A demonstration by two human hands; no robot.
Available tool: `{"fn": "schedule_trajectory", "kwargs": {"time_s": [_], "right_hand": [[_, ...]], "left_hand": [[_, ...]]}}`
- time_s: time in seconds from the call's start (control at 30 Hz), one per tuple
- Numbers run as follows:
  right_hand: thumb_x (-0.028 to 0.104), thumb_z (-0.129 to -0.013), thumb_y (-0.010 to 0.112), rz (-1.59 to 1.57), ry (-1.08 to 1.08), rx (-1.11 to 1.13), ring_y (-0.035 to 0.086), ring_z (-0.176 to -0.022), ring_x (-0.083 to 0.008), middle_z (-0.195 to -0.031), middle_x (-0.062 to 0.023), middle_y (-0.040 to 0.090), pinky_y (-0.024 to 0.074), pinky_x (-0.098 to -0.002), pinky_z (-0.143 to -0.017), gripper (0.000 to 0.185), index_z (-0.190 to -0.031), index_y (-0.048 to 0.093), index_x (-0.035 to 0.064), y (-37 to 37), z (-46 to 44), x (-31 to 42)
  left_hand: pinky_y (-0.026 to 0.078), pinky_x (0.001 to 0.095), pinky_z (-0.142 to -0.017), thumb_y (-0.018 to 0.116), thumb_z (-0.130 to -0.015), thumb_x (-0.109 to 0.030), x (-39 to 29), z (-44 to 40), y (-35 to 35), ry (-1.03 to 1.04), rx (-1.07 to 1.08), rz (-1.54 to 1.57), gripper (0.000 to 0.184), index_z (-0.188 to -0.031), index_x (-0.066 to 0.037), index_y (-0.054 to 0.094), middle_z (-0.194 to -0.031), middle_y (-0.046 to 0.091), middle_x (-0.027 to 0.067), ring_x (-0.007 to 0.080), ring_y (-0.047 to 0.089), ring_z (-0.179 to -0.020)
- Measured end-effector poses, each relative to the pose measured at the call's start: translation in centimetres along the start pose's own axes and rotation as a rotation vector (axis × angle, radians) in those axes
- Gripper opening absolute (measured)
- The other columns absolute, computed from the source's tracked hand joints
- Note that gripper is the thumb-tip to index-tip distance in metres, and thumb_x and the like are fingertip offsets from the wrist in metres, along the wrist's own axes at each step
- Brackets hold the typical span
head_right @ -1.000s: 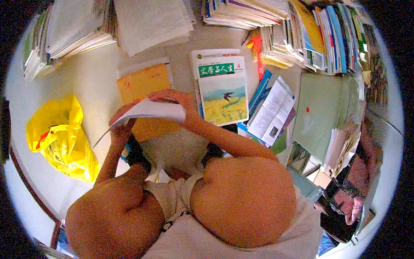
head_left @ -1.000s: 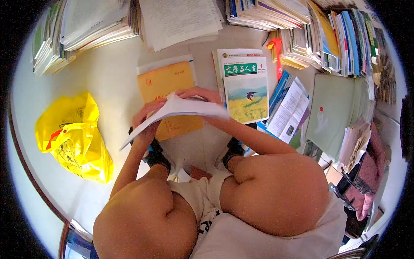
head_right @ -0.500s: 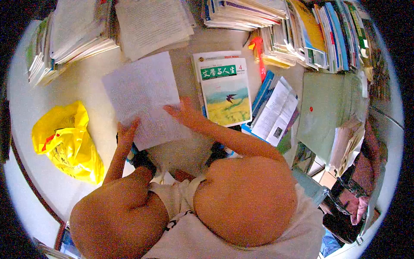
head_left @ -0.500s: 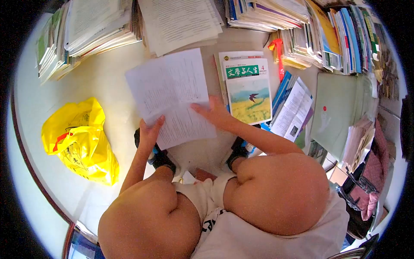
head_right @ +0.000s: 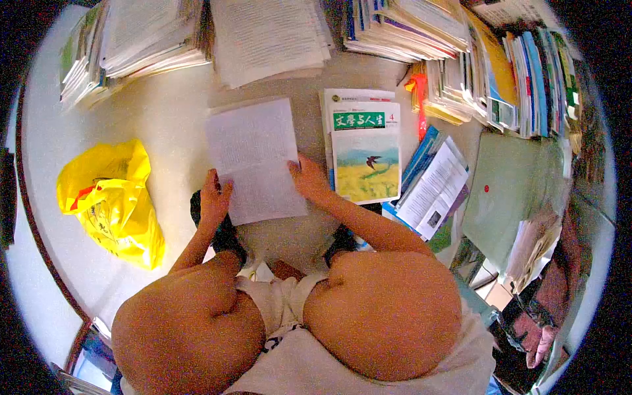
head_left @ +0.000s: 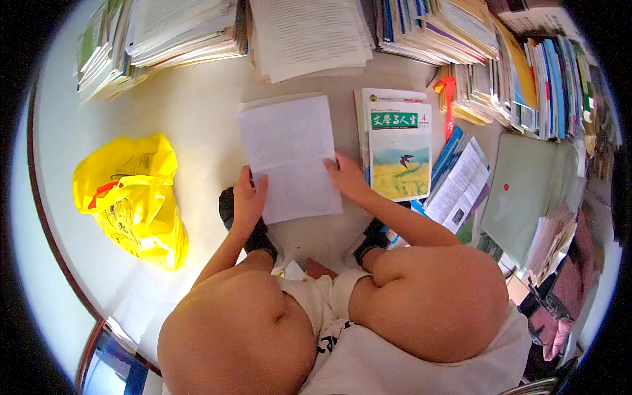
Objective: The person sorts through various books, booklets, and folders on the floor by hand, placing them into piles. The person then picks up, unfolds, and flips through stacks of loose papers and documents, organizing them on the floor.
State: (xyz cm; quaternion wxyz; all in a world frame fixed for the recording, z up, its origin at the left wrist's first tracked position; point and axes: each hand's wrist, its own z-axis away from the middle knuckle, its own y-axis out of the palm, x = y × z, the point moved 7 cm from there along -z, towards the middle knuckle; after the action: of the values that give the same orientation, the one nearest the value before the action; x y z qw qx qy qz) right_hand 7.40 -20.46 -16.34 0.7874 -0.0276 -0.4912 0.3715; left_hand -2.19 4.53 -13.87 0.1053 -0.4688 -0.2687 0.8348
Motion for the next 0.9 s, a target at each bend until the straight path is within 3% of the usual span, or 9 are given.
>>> {"fn": "schedule_trajectory", "kwargs": {"time_s": [0.17, 0.27, 0.33, 0.5, 0.57, 0.67, 0.77, 0.83, 0.9], "right_hand": [[0.025, -0.097, 0.053, 0.142, 0.008, -0.004, 0.063, -0.099, -0.0453, -0.106, -0.0273, 0.066, 0.0496, -0.0512, -0.087, 0.034, -0.118, 0.058, -0.0010, -1.0, 1.1, -1.3], [0.023, -0.097, 0.052, 0.172, 0.017, -0.028, 0.062, -0.099, -0.0461, -0.105, -0.0282, 0.065, 0.0486, -0.0523, -0.088, 0.034, -0.119, 0.056, -0.0017, -0.9, 2.2, -2.0], [0.021, -0.098, 0.052, 0.205, -0.014, -0.076, 0.063, -0.104, -0.0412, -0.112, -0.0263, 0.064, 0.0487, -0.0441, -0.089, 0.034, -0.125, 0.053, 0.0012, 0.0, 1.9, -3.8], [0.019, -0.098, 0.051, 0.099, -0.003, -0.078, 0.061, -0.108, -0.0420, -0.114, -0.0265, 0.064, 0.0471, -0.0445, -0.093, 0.034, -0.126, 0.053, 0.0006, 0.6, 1.6, -3.6], [0.018, -0.097, 0.050, 0.118, -0.016, -0.087, 0.061, -0.109, -0.0422, -0.114, -0.0267, 0.064, 0.0465, -0.0446, -0.094, 0.033, -0.125, 0.053, 0.0005, 0.7, 1.4, -3.8], [0.016, -0.097, 0.050, 0.151, 0.014, -0.056, 0.059, -0.112, -0.0418, -0.115, -0.0269, 0.063, 0.0458, -0.0442, -0.096, 0.033, -0.126, 0.052, 0.0002, 1.2, 0.7, -4.9], [0.018, -0.097, 0.049, 0.121, -0.045, -0.096, 0.059, -0.110, -0.0429, -0.115, -0.0280, 0.062, 0.0459, -0.0469, -0.094, 0.035, -0.126, 0.052, -0.0009, 1.1, 0.7, -4.4], [0.020, -0.097, 0.049, 0.224, 0.070, 0.016, 0.059, -0.105, -0.0449, -0.113, -0.0286, 0.062, 0.0457, -0.0506, -0.092, 0.035, -0.124, 0.052, -0.0015, 1.7, 0.6, -5.5], [0.021, -0.097, 0.047, 0.322, 0.060, 0.079, 0.058, -0.102, -0.0468, -0.111, -0.0298, 0.060, 0.0450, -0.0535, -0.091, 0.034, -0.121, 0.052, -0.0016, 1.4, 1.2, -4.3]], "left_hand": [[0.053, 0.0342, -0.079, 0.064, -0.089, -0.009, 0.7, -1.4, -1.4, 0.082, -0.237, 0.079, 0.037, -0.123, 0.001, 0.053, -0.107, 0.058, 0.0153, 0.0246, 0.063, -0.090], [0.054, 0.0344, -0.078, 0.066, -0.088, -0.009, -1.6, -2.0, -2.3, 0.028, -0.183, 0.100, 0.038, -0.122, 0.002, 0.054, -0.108, 0.058, 0.0148, 0.0235, 0.062, -0.090], [0.054, 0.0340, -0.078, 0.067, -0.087, -0.009, 0.4, -2.8, -1.6, 0.011, -0.161, 0.091, 0.040, -0.123, 0.003, 0.054, -0.109, 0.058, 0.0151, 0.0229, 0.062, -0.090], [0.053, 0.0344, -0.081, 0.071, -0.083, -0.008, 1.1, -3.8, -1.4, -0.055, -0.131, 0.171, 0.044, -0.121, 0.006, 0.054, -0.108, 0.057, 0.0159, 0.0235, 0.061, -0.092], [0.052, 0.0359, -0.084, 0.072, -0.081, -0.007, 1.1, -4.1, -1.4, -0.031, -0.178, -0.011, 0.042, -0.116, 0.006, 0.053, -0.106, 0.056, 0.0160, 0.0249, 0.060, -0.094], [0.050, 0.0373, -0.085, 0.072, -0.080, -0.009, 0.3, -4.1, -0.8, 0.034, -0.199, 0.011, 0.039, -0.111, 0.005, 0.052, -0.108, 0.054, 0.0160, 0.0261, 0.058, -0.096], [0.050, 0.0366, -0.084, 0.072, -0.081, -0.011, 0.9, -4.5, 0.0, 0.111, -0.197, -0.034, 0.040, -0.112, 0.002, 0.051, -0.112, 0.051, 0.0162, 0.0276, 0.057, -0.097], [0.050, 0.0360, -0.084, 0.072, -0.081, -0.012, 1.9, -4.9, 0.4, 0.142, -0.174, -0.019, 0.043, -0.116, 0.000, 0.049, -0.113, 0.050, 0.0156, 0.0276, 0.057, -0.098], [0.050, 0.0352, -0.085, 0.070, -0.082, -0.010, 1.6, -4.9, 0.7, 0.044, -0.150, 0.167, 0.043, -0.119, -0.001, 0.049, -0.113, 0.050, 0.0145, 0.0265, 0.056, -0.099]]}}
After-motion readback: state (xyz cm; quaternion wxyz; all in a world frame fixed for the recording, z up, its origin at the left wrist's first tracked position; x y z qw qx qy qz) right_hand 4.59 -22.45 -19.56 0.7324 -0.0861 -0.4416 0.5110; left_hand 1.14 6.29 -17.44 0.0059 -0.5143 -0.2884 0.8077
